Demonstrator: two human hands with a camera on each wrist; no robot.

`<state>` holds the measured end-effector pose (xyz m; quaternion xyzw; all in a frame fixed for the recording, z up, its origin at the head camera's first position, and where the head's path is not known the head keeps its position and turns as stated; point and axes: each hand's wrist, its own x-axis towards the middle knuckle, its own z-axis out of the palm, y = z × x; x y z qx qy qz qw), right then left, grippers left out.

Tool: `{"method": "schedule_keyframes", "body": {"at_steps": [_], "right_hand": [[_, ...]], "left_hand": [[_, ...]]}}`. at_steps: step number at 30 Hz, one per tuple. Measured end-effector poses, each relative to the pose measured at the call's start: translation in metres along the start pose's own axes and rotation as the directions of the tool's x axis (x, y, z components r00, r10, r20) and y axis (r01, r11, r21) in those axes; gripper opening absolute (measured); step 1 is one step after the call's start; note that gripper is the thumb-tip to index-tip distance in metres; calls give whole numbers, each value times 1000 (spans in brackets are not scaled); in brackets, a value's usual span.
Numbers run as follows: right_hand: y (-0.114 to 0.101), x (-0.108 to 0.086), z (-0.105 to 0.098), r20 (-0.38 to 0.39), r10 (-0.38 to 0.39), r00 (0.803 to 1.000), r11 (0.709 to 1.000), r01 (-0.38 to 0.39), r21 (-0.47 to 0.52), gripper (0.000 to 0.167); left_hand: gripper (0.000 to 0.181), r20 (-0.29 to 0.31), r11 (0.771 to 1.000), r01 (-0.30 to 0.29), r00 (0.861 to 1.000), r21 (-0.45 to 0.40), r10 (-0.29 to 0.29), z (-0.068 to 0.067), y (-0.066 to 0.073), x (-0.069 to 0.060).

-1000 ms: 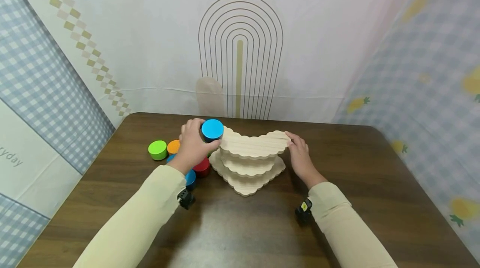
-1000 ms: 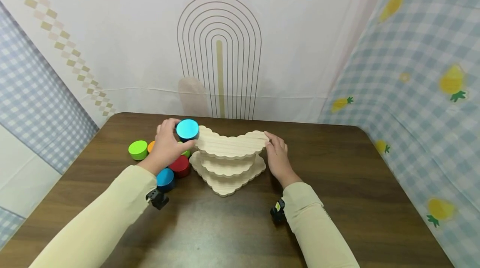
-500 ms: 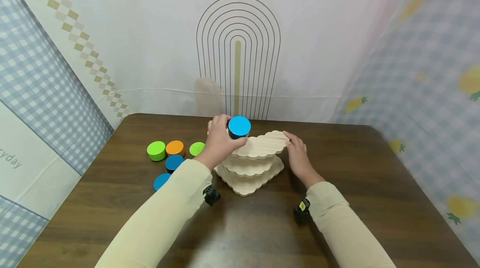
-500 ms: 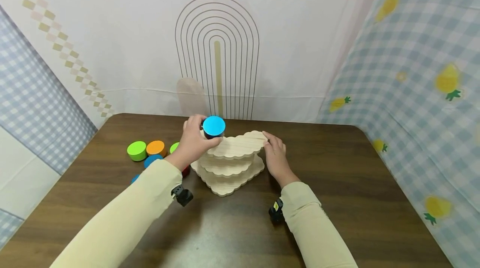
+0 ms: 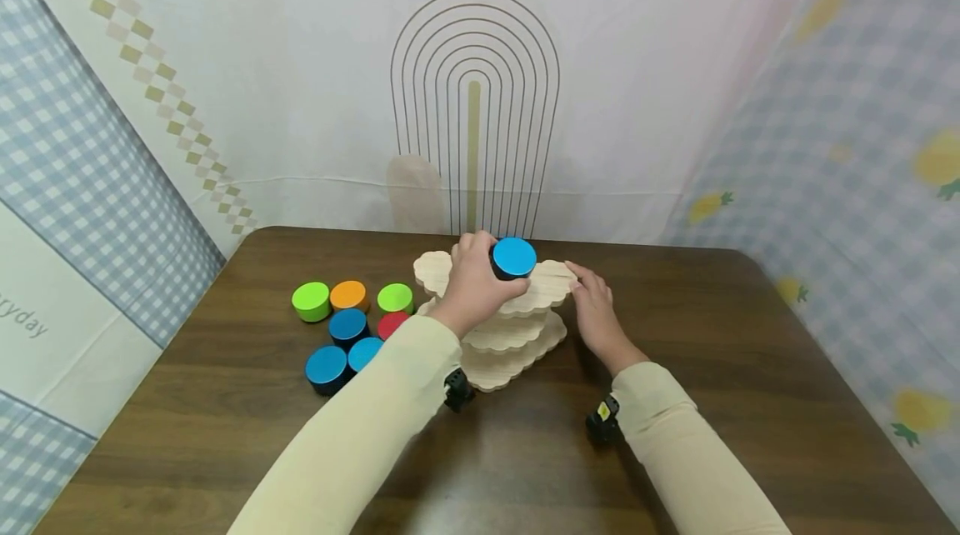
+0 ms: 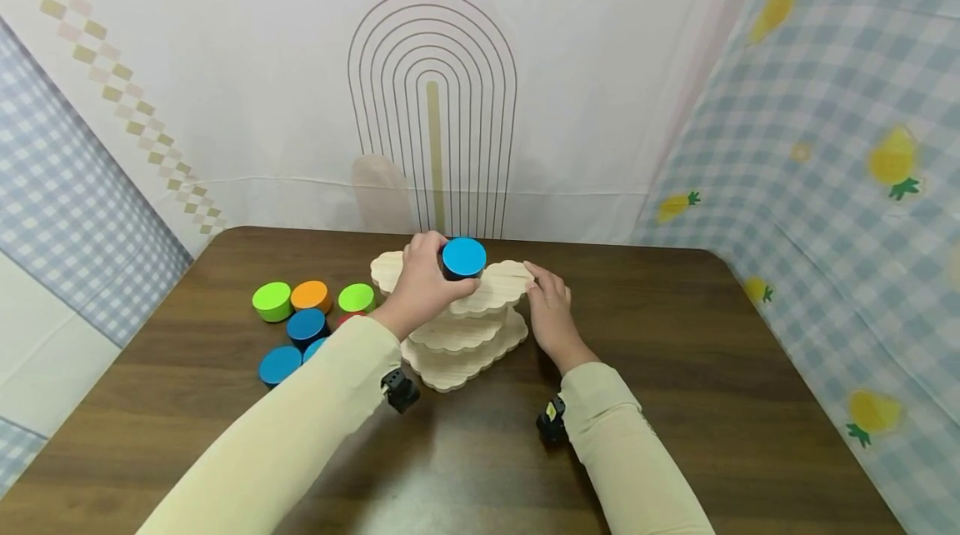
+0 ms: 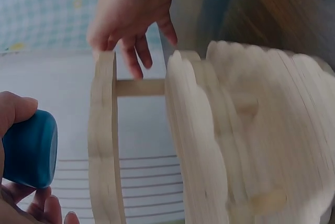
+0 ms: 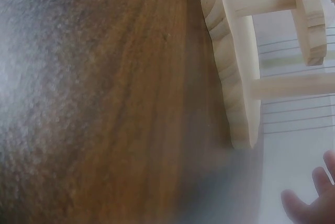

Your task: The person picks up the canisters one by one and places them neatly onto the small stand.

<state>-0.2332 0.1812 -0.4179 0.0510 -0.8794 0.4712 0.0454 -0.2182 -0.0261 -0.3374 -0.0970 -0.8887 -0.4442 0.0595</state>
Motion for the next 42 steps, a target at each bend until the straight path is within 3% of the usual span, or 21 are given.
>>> {"method": "schedule_keyframes", "body": {"at_steps": [9, 18, 25, 36, 42], "right_hand": [[3, -1, -2, 15, -40, 999, 999, 40, 5, 47], [1, -1, -1, 21, -52, 998, 999, 52, 5, 46], [0, -1, -2, 30, -3, 1000, 1000, 3, 4, 48], [2, 0, -2, 4, -55, 998, 998, 55, -23, 46], [2, 0, -1, 18, -35, 999, 999, 35, -9, 48]], "left_hand": [[55, 35, 1000, -20, 999, 17, 19, 17, 13, 4], [57, 25, 991, 12, 1000, 132, -15, 32, 18, 8], [60, 43, 972, 39, 998, 232, -50, 41, 22, 14], [64, 84, 968, 53, 994, 244, -76, 50, 23, 15], [66, 91, 968, 63, 992, 243, -87, 51, 24, 16]]}}
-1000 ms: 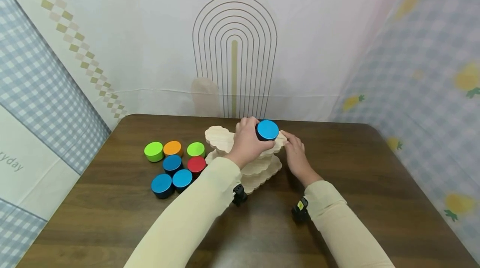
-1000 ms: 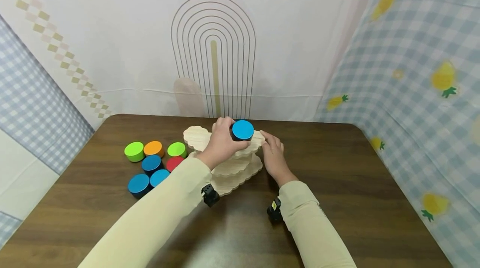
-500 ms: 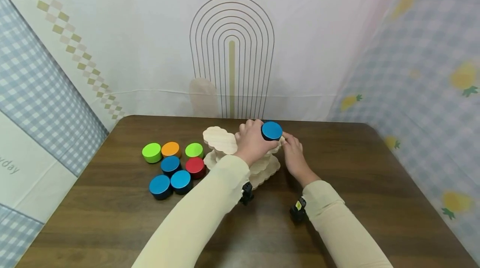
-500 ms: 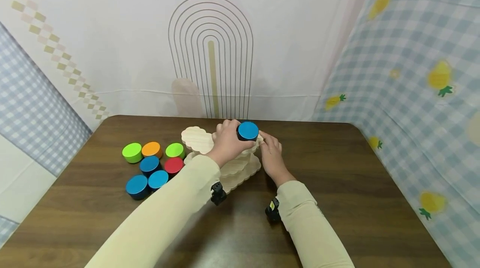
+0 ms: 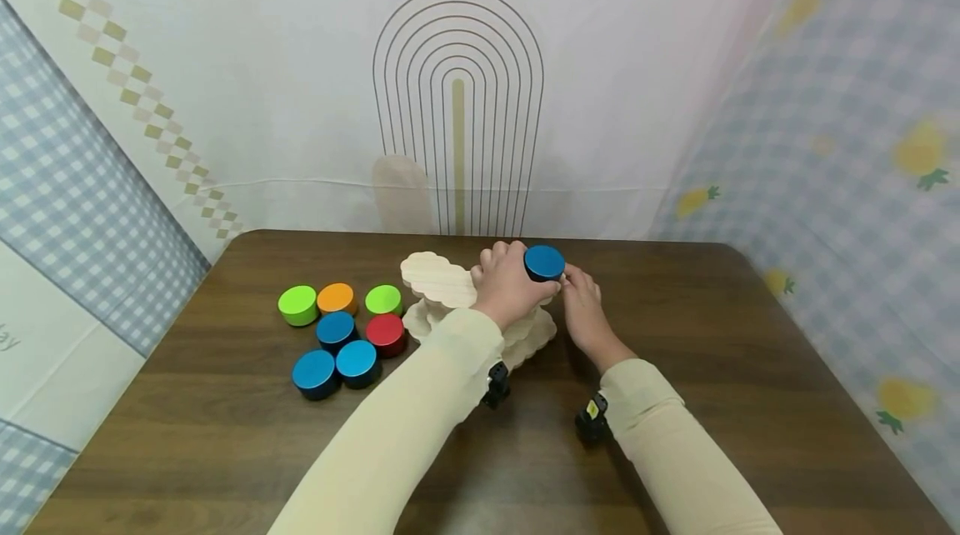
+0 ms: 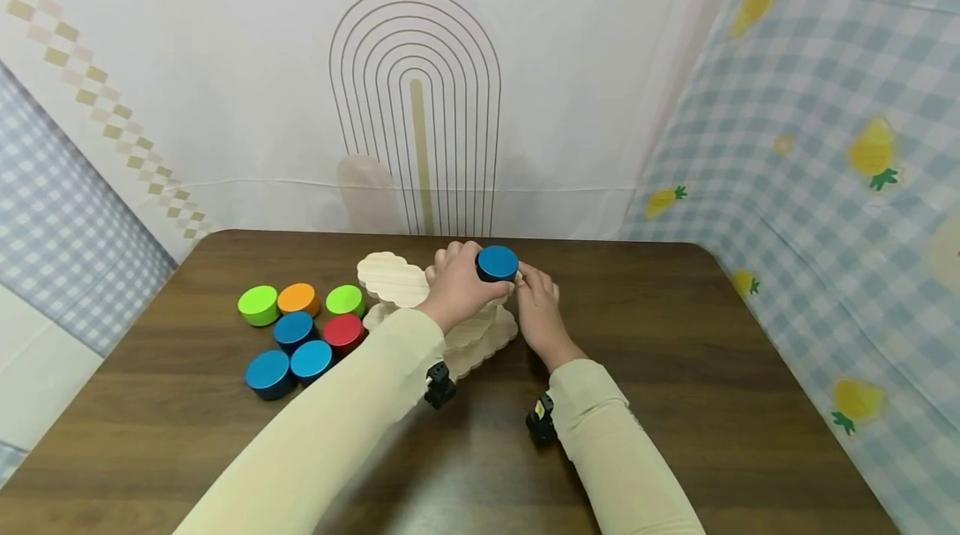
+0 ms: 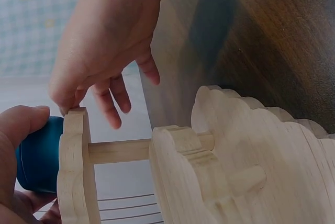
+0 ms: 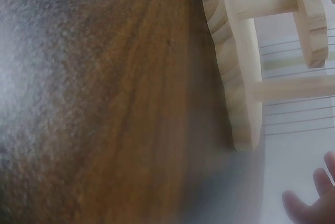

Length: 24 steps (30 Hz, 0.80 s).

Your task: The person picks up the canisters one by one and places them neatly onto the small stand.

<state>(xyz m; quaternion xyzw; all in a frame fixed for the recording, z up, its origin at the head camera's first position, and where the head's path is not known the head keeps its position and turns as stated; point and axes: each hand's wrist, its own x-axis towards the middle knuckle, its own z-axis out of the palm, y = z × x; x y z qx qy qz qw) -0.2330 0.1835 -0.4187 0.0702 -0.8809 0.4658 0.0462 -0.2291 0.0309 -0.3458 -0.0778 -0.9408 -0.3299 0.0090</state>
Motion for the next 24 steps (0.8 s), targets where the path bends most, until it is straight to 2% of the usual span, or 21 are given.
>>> {"method": "schedule_keyframes", "body": {"at_steps": [7, 17, 21, 24], "right_hand": [[0, 0, 1, 6, -4, 1000, 1000, 4, -8, 48], [1, 1, 1, -18, 5, 1000, 1000, -6, -12, 48], [1, 1, 1, -26, 4, 1000, 1000, -4, -3, 46], [0, 1, 2, -36, 2, 999, 1000, -2, 0, 45]], "left_hand": [[66, 12, 1000, 7, 1000, 16, -7, 0, 1, 0], [77, 28, 994, -5, 1000, 106, 2, -3, 2, -3], [84, 0, 995, -26, 1000, 100, 26, -10, -3, -6], [86, -29, 998, -45, 999, 52, 47, -18, -8, -7]]}}
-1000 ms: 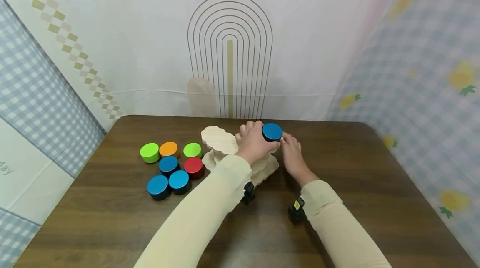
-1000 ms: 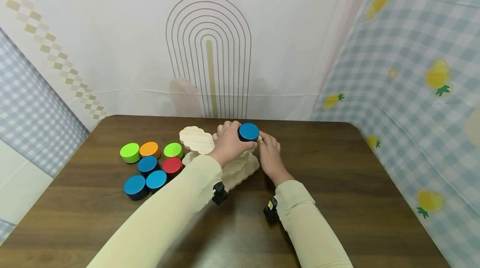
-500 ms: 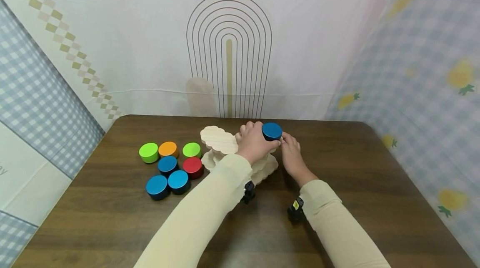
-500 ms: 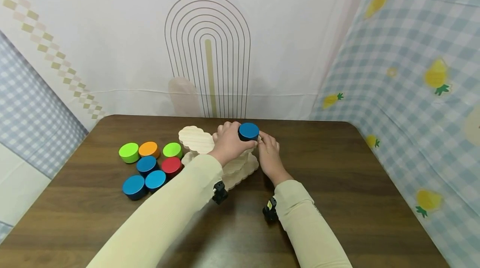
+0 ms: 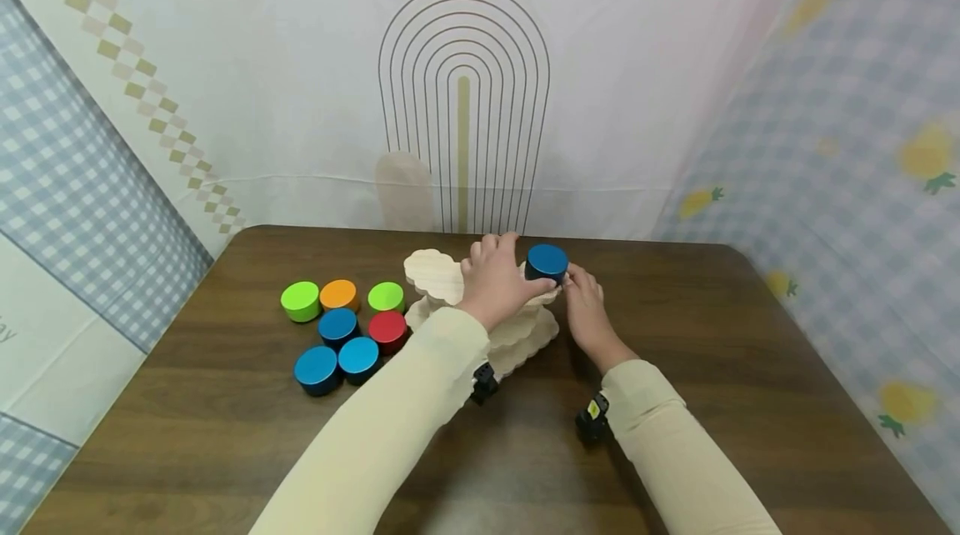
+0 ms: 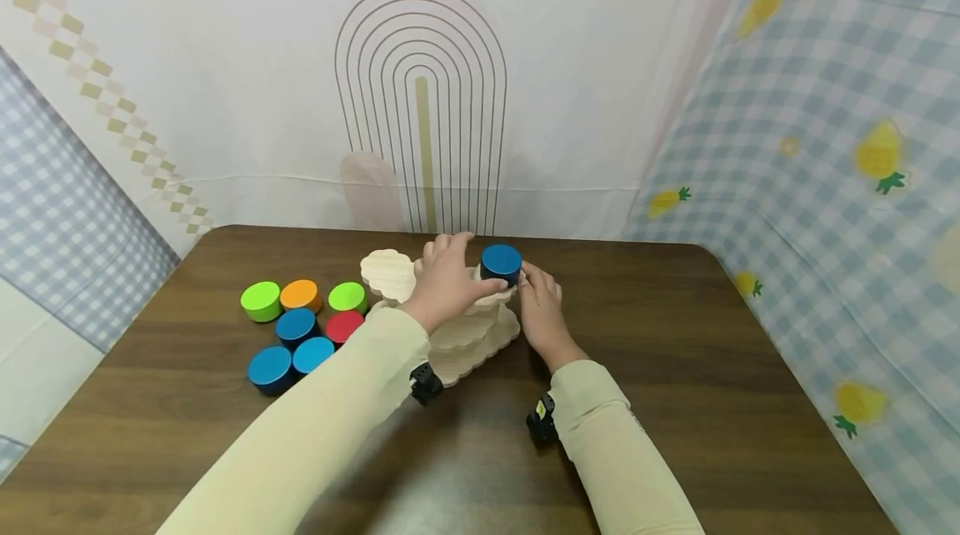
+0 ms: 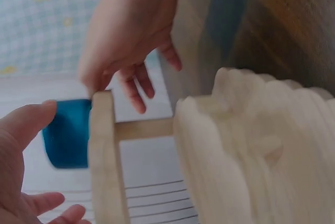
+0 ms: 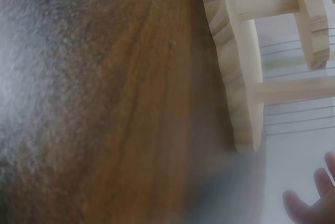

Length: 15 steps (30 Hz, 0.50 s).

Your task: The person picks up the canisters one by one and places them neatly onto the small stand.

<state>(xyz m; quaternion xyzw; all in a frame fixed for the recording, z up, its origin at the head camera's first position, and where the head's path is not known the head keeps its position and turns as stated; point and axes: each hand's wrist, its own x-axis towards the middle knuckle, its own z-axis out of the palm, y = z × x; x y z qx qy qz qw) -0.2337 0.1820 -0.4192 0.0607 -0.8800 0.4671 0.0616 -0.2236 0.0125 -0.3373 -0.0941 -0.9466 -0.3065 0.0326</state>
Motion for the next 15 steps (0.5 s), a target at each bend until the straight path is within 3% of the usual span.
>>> {"method": "schedule_keyframes", "body": {"at_steps": [8, 15], "right_hand": [[1, -1, 0, 6, 25, 1000, 1000, -25, 12, 46], [1, 1, 1, 8, 40, 999, 999, -40, 1, 48]], "left_hand": [[81, -87, 984, -41, 996, -175, 26, -21, -15, -10], [78, -185, 970, -125, 979, -210, 87, -42, -42, -23]]}}
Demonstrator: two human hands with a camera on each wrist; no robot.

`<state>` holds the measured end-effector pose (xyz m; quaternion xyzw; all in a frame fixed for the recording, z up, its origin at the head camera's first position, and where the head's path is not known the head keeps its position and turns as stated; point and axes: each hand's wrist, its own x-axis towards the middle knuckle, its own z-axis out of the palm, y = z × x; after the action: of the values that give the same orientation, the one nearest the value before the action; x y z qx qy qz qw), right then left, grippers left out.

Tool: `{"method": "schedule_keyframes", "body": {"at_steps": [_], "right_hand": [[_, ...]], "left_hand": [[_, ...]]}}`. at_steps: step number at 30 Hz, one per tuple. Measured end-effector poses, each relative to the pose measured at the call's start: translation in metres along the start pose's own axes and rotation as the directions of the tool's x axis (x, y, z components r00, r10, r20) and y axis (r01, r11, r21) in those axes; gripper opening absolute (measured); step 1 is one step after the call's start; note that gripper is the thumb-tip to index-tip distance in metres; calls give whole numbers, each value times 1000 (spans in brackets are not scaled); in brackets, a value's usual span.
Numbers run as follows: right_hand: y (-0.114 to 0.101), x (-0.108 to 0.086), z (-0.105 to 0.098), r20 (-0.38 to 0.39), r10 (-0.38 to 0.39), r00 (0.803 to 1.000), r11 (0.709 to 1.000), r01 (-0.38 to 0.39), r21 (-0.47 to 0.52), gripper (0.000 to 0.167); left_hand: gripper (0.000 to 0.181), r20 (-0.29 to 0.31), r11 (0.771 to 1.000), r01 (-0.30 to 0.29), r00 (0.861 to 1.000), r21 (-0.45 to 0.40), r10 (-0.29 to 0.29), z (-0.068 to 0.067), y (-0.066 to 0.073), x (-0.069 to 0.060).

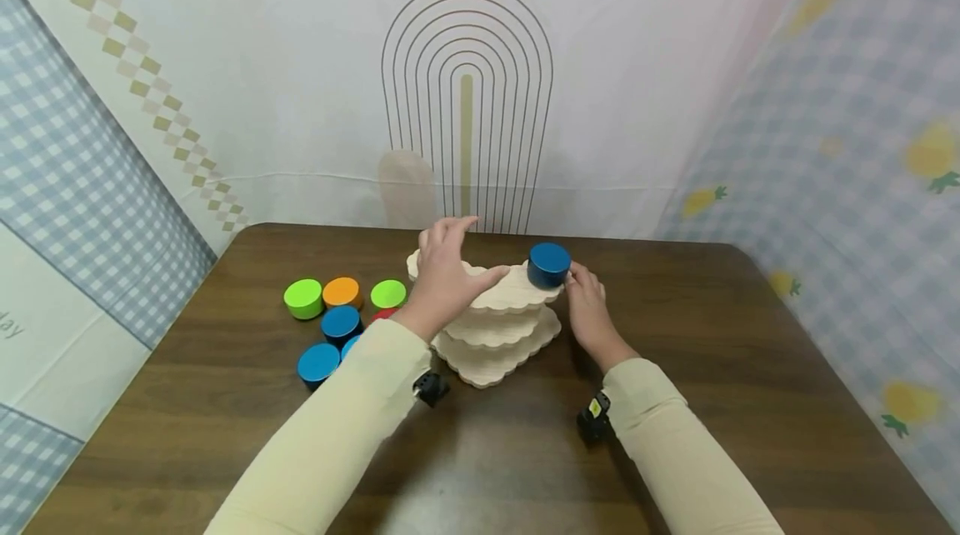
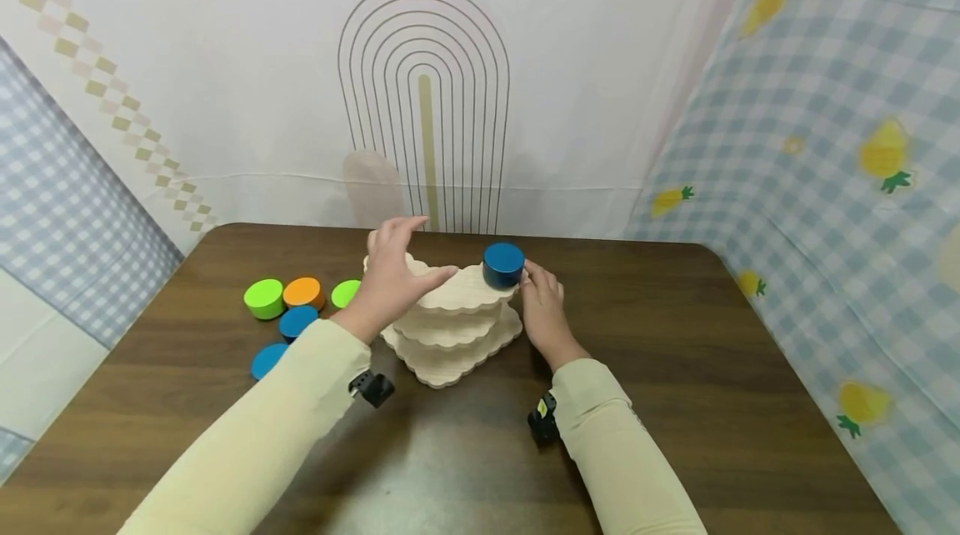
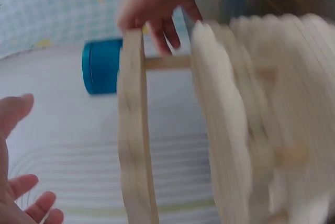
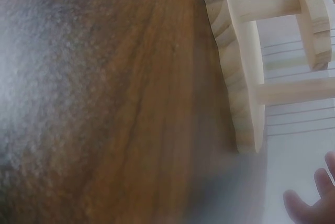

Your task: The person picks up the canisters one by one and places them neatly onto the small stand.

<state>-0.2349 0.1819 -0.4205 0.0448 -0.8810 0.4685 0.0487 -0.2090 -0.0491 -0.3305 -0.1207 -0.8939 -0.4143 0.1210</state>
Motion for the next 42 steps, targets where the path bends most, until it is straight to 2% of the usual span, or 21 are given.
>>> {"method": "schedule_keyframes", "body": {"at_steps": [3, 8, 16, 22, 25, 29, 34, 38, 42], "right_hand": [[0, -1, 0, -7, 11, 1000, 1000, -11, 1, 48], [0, -1, 0, -13, 17, 1000, 1000, -17, 2, 47], [0, -1, 0, -7, 11, 1000, 1000, -11, -3, 48], [1, 0, 0, -4, 2, 1000, 1000, -2, -6, 48], [1, 0, 0, -4, -4, 1000, 1000, 4, -6, 48], [1, 0, 0, -6, -3, 1000, 1000, 3, -5, 48], [2, 0, 0, -2, 0, 1000, 1000, 0, -7, 49], [2, 0, 0, 3, -3, 1000, 1000, 3, -8, 49], [1, 0, 1, 2, -9, 1000, 1000, 9, -13, 48]], "left_hand": [[76, -21, 999, -34, 999, -12, 34, -13, -13, -6], [73, -61, 999, -39, 997, -35, 37, -34, -36, -17], [77, -79, 999, 18, 997, -37, -21, -64, -69, -38], [75, -77, 1000, 18, 997, -12, -19, -81, -92, -49], [76, -73, 999, 40, 997, 1, -40, -91, -101, -55], [79, -38, 997, 73, 997, 32, -72, -105, -115, -63], [84, 44, 992, 94, 994, 83, -98, -117, -133, -73], [89, 111, 982, 119, 985, 145, -136, -120, -145, -80], [92, 140, 974, 122, 979, 190, -150, -120, -155, -87]]}}
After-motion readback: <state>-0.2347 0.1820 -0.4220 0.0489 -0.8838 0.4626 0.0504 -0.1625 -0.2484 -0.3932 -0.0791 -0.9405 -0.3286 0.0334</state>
